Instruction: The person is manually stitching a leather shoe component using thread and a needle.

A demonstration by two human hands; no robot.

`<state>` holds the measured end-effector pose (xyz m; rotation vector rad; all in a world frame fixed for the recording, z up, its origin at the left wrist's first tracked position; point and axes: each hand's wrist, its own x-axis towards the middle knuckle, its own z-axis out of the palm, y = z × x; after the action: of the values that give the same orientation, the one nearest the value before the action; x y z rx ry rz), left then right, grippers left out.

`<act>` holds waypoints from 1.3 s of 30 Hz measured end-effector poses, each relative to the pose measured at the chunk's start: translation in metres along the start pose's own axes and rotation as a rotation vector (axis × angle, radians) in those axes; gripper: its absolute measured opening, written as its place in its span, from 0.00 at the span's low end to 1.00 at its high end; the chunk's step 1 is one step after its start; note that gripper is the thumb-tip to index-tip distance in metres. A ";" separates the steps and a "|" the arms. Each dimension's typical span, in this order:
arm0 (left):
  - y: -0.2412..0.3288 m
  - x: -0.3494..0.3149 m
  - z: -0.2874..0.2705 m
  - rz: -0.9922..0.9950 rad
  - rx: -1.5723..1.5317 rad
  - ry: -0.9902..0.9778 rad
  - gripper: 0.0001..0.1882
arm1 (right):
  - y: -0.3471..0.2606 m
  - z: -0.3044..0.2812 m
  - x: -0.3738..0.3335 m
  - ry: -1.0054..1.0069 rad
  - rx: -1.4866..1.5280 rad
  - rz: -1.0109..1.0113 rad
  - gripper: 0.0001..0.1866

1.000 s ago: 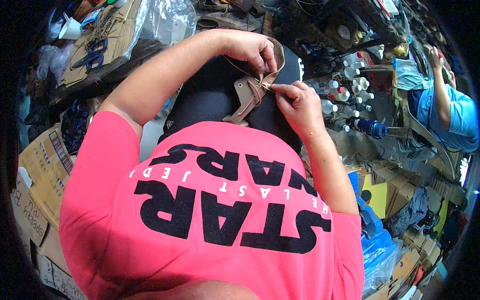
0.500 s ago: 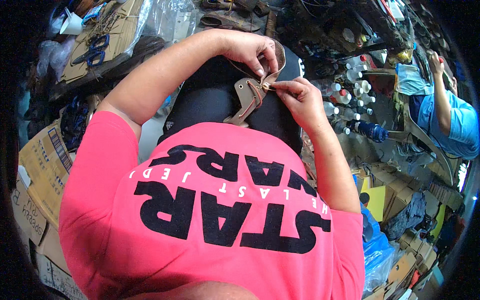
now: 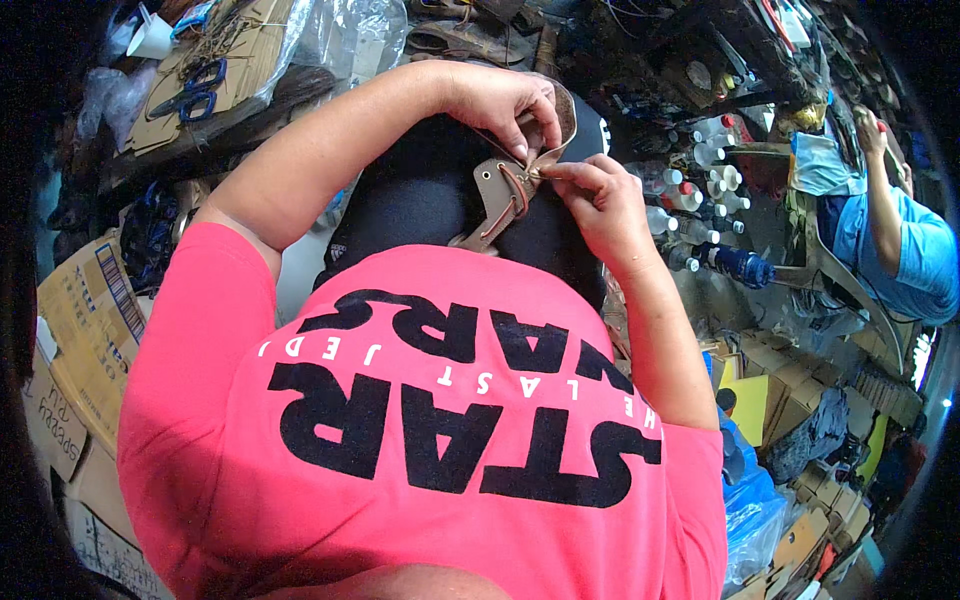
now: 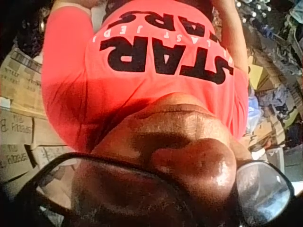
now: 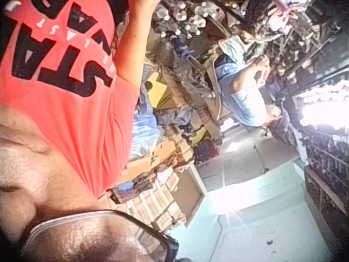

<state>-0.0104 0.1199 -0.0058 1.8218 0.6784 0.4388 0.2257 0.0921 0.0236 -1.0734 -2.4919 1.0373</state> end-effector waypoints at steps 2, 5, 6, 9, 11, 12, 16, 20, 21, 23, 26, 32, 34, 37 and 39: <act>0.008 -0.001 -0.001 -0.021 0.010 -0.029 0.17 | 0.007 -0.002 0.001 -0.067 0.151 0.010 0.13; 0.007 0.000 0.001 0.012 0.078 0.004 0.18 | 0.012 -0.005 0.005 -0.136 0.252 0.049 0.12; 0.005 0.001 0.000 0.013 0.080 0.006 0.18 | 0.016 -0.006 0.006 -0.170 0.289 0.052 0.12; 0.000 0.002 0.000 0.026 0.111 0.024 0.18 | 0.025 -0.008 0.010 -0.224 0.304 0.091 0.13; -0.005 0.003 -0.001 0.027 0.096 0.015 0.19 | 0.031 -0.010 0.012 -0.241 0.317 0.077 0.13; -0.005 0.003 0.000 0.026 0.095 0.016 0.19 | 0.033 -0.010 0.012 -0.259 0.334 0.067 0.13; -0.003 0.001 0.001 -0.070 0.145 0.050 0.20 | 0.031 -0.006 0.011 -0.225 0.378 0.059 0.13; -0.002 0.001 0.002 -0.091 0.151 0.081 0.19 | 0.029 0.009 0.008 -0.068 0.276 -0.002 0.11; -0.004 0.001 0.002 -0.091 0.152 0.080 0.19 | 0.024 0.013 0.009 -0.004 0.240 -0.011 0.10; -0.006 0.003 0.004 -0.134 0.174 0.077 0.21 | 0.010 0.017 0.012 0.027 0.126 -0.026 0.09; 0.014 -0.010 0.012 -0.105 0.330 0.352 0.20 | 0.009 0.013 0.010 0.069 -0.160 -0.080 0.07; 0.034 -0.068 0.027 -0.092 0.543 0.680 0.20 | 0.004 0.006 -0.004 0.086 -0.279 -0.198 0.12; 0.046 -0.083 0.042 -0.209 0.562 0.748 0.19 | -0.001 0.007 -0.008 0.080 -0.323 -0.191 0.13; 0.052 -0.096 0.059 -0.235 0.569 0.763 0.10 | -0.008 0.008 -0.012 0.067 -0.394 -0.182 0.15; 0.050 -0.097 0.064 -0.215 0.575 0.794 0.09 | -0.010 0.007 -0.014 0.061 -0.418 -0.178 0.16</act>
<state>-0.0345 -0.0010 0.0219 2.0476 1.6644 0.9044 0.2267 0.0738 0.0261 -0.9402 -2.7608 0.4363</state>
